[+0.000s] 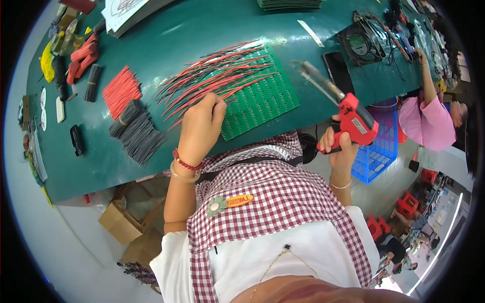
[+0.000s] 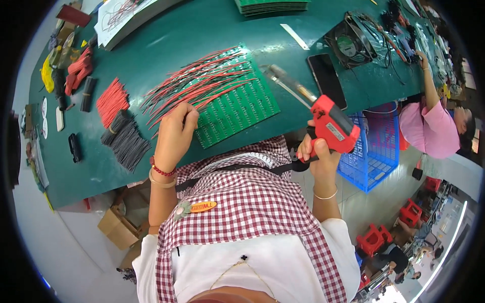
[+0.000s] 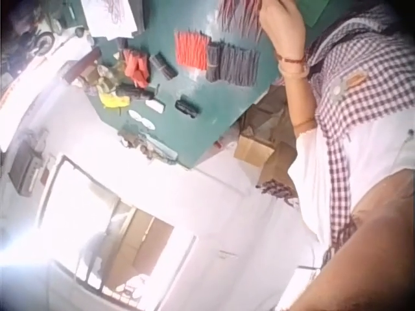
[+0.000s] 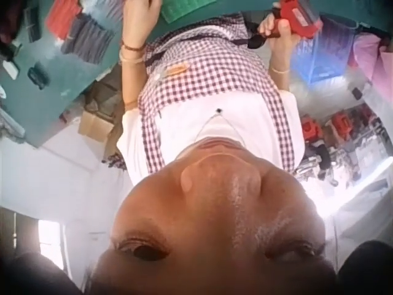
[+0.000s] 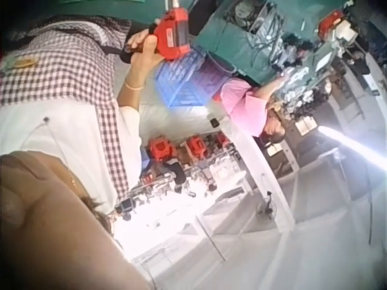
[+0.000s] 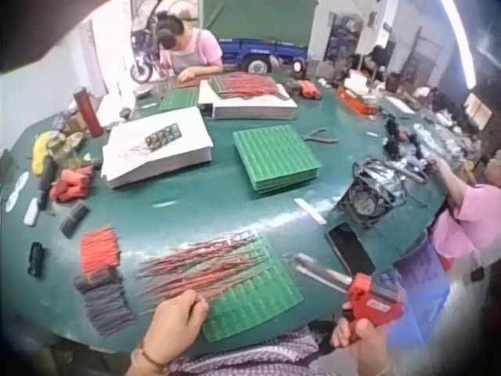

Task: The person solders red and black wires onto several circuit board modules on a workbench using a soldering iron.

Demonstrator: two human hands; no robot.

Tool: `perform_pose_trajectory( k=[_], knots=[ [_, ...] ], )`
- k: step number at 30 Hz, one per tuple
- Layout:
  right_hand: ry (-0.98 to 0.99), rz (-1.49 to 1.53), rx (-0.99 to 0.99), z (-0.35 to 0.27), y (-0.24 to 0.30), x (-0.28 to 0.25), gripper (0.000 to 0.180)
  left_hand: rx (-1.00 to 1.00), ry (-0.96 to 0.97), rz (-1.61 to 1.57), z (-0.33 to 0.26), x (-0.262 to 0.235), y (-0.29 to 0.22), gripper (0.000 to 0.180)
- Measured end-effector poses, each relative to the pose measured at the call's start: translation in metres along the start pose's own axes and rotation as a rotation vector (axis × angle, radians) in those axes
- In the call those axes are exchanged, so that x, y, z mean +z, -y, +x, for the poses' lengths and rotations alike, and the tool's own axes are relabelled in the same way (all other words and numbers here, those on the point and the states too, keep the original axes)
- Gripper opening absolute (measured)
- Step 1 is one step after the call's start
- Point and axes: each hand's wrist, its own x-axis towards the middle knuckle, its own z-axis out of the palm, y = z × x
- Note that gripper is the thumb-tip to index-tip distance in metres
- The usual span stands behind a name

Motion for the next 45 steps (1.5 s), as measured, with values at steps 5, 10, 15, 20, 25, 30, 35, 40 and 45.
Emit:
perform_pose_trajectory(
  k=[5,10,15,20,25,30,35,40,45],
  knots=[
    [-0.153,0.034,-0.299,0.026,0.025,-0.020,0.045,-0.061,0.130,-0.138,-0.001,0.004,-0.010,0.011],
    [-0.133,0.140,-0.533,0.038,0.046,-0.055,0.039,0.179,0.267,-0.130,0.012,0.035,-0.056,0.008],
    [-0.120,0.276,-0.608,0.035,0.054,-0.091,0.033,0.698,0.352,0.028,0.085,0.100,-0.113,0.012],
    [-0.478,0.476,-0.552,0.026,0.031,-0.130,0.028,1.058,0.258,-0.048,0.145,0.166,-0.148,0.006],
    [-0.417,0.608,-0.643,0.034,0.024,-0.135,0.025,1.018,-0.144,-0.029,0.252,0.181,-0.205,0.010],
    [-0.386,0.744,-0.670,0.035,0.017,-0.138,0.023,1.227,-0.124,0.113,0.253,0.213,-0.218,0.009],
    [-0.556,0.685,-0.762,0.015,0.020,-0.153,0.024,1.271,-0.030,-0.042,0.267,0.231,-0.207,0.010],
    [-0.679,0.665,-0.817,-0.016,0.026,-0.168,0.022,1.297,0.013,-0.046,0.269,0.232,-0.209,0.012],
    [-0.786,0.616,-0.862,-0.025,0.029,-0.175,0.020,1.355,0.069,-0.086,0.272,0.228,-0.212,0.012]
  ],
)
